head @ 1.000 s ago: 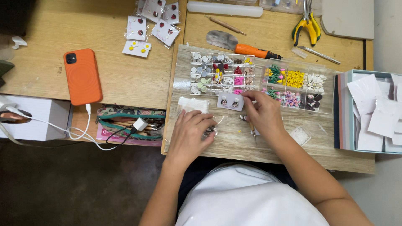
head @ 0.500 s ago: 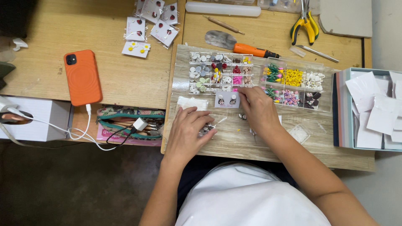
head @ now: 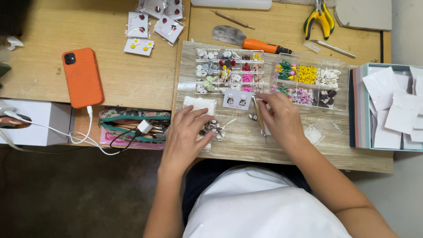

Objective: The person assembles small decorative earrings by placing them onto white display cards. They handle the earrings and cards by hand, arranging them in pairs and occasionally adjusting their positions. The person also handles small plastic bags and a container of white beads during the process.

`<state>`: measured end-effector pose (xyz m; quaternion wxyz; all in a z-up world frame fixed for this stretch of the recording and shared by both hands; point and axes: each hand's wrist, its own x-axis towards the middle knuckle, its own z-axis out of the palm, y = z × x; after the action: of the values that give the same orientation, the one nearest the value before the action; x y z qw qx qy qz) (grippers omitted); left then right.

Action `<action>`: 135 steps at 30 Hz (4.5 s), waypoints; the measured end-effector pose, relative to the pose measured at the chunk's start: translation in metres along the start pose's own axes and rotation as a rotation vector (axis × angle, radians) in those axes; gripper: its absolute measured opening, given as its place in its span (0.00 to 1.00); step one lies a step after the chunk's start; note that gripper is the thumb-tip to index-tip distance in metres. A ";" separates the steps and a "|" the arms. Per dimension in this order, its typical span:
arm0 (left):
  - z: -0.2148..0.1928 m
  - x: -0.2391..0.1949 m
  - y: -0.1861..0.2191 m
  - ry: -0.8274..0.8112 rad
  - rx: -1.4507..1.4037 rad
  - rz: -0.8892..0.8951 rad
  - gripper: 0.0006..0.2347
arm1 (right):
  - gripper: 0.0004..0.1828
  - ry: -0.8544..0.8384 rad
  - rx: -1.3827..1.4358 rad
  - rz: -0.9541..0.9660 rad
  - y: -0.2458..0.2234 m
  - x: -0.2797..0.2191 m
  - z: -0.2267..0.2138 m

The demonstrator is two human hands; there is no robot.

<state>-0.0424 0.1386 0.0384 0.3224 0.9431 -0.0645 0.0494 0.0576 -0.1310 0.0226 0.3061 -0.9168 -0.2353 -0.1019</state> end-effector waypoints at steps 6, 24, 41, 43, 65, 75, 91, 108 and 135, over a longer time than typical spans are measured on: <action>-0.008 -0.001 0.004 -0.090 0.028 0.037 0.27 | 0.07 -0.178 0.141 0.016 -0.019 -0.026 0.006; -0.001 -0.002 0.008 -0.129 -0.007 -0.001 0.25 | 0.11 -0.310 0.080 -0.066 -0.040 -0.029 0.043; -0.005 0.002 0.015 -0.185 0.026 -0.050 0.30 | 0.06 -0.347 0.093 -0.159 -0.040 -0.023 0.037; 0.000 0.003 0.010 -0.176 0.073 -0.037 0.29 | 0.06 -0.322 0.123 -0.135 -0.039 -0.025 0.036; 0.013 0.016 0.027 -0.176 -0.087 0.201 0.26 | 0.06 -0.130 0.355 -0.082 -0.023 -0.043 0.011; 0.021 0.025 0.042 -0.004 0.110 0.341 0.20 | 0.17 0.080 0.305 -0.016 -0.020 -0.041 0.002; 0.028 0.038 0.051 0.114 0.276 0.451 0.12 | 0.14 0.086 0.268 -0.026 -0.013 -0.043 -0.002; -0.015 0.037 0.054 -0.058 0.362 0.424 0.20 | 0.08 0.060 0.159 -0.041 -0.006 -0.044 0.000; -0.044 0.037 0.075 -0.071 0.253 0.432 0.13 | 0.09 -0.264 -0.020 -0.188 -0.019 -0.038 -0.037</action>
<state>-0.0196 0.1034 0.1231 0.1811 0.9415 -0.2691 0.0917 0.0134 -0.1542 0.0486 0.2527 -0.8992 -0.3571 -0.0108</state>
